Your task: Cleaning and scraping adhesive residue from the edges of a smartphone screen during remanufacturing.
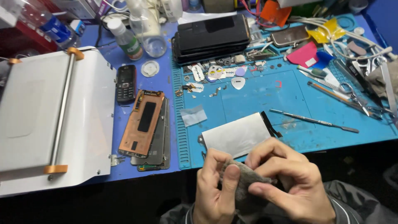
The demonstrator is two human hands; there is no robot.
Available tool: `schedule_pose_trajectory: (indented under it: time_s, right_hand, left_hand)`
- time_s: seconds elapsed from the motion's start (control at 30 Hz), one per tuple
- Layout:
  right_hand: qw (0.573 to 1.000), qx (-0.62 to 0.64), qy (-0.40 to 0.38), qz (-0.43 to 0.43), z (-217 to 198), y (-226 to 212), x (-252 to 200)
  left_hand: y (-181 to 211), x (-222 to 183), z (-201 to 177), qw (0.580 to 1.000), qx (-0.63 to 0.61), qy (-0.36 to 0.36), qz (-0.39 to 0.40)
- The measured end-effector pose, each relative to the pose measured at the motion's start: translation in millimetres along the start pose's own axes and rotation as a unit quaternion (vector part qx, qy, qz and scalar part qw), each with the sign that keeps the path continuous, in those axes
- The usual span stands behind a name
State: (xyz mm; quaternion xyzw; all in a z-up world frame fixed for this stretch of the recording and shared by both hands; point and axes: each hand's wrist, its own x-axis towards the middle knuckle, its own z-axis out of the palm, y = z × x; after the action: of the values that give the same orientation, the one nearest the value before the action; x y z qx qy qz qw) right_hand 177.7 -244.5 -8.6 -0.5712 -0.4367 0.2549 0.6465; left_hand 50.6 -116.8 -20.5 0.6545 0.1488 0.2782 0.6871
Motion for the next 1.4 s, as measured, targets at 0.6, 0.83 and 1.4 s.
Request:
schedule_pose_trajectory:
  time_s: [0.6, 0.83, 1.4]
  right_hand:
    - [0.977, 0.002, 0.213, -0.026, -24.3, 43.2, -56.2]
    - [0.96, -0.083, 0.257, -0.072, -37.5, 58.3, -71.1]
    - [0.91, -0.375, 0.176, 0.018, -83.8, 42.3, -15.5]
  left_hand:
    - [-54.6, -15.4, 61.6, 0.984, 0.087, -0.109, 0.113]
    - [-17.2, 14.2, 62.8, 0.946, 0.149, -0.226, 0.178]
    - [-23.4, 64.0, 30.1, 0.768, 0.566, -0.184, 0.237]
